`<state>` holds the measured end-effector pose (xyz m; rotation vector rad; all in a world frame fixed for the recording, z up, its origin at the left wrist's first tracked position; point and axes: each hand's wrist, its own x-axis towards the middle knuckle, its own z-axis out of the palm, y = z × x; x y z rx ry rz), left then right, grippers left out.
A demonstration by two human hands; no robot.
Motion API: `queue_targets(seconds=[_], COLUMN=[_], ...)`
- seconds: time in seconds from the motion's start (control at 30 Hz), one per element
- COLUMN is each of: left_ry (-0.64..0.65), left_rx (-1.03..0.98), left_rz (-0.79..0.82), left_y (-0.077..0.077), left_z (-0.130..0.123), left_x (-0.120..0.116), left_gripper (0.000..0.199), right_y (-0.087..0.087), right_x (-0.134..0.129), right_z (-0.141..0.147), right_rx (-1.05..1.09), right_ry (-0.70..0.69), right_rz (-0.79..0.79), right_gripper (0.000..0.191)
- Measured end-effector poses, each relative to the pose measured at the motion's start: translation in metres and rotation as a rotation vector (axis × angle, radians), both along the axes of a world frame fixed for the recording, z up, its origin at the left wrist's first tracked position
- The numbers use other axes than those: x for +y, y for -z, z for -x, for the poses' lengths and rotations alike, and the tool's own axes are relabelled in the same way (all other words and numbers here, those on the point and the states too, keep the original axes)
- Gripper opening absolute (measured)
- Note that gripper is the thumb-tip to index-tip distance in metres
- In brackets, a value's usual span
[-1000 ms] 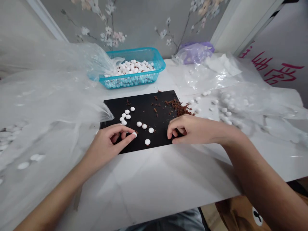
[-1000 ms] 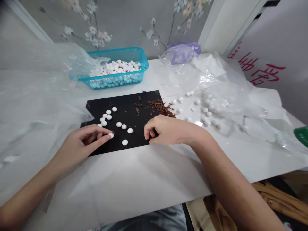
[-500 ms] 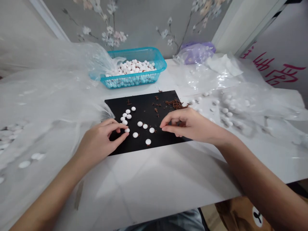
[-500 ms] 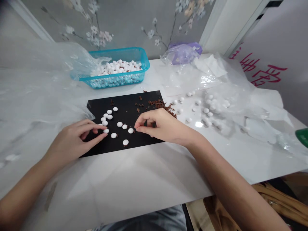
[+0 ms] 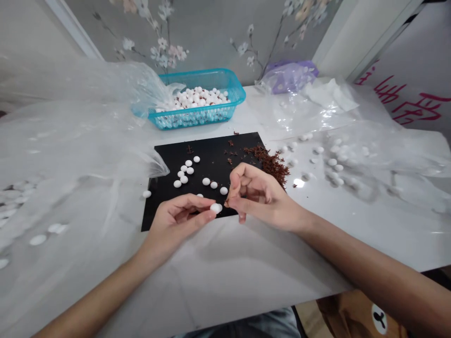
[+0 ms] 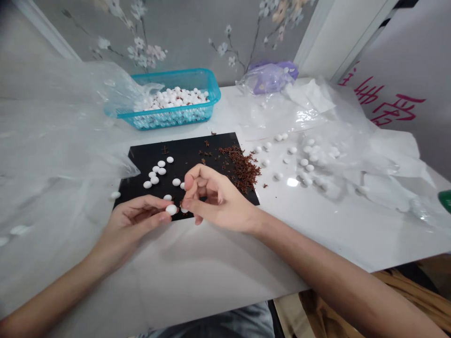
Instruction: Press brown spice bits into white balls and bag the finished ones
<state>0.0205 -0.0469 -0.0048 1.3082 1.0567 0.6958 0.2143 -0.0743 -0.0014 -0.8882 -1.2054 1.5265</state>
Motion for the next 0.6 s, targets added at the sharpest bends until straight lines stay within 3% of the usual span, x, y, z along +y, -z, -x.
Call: queue_targets(seconds=[0.23,0.6], left_ry=[-0.031,0.045], left_rx=[-0.096,-0.148], left_rz=[0.065,0.113], left_y=[0.0068,0.0093], left_z=[-0.0006,0.0008], left_x=[0.0015,0.0009], left_gripper=[0.011,0.011], right_y=[0.0036,0.0058], right_x=[-0.001,0.0006], right_z=[0.0023,0.0038], right_rx=[0.091,0.144], right_ry=[-0.07,-0.159], right_rz=[0.047,0.1], right_gripper=[0.03,0.043])
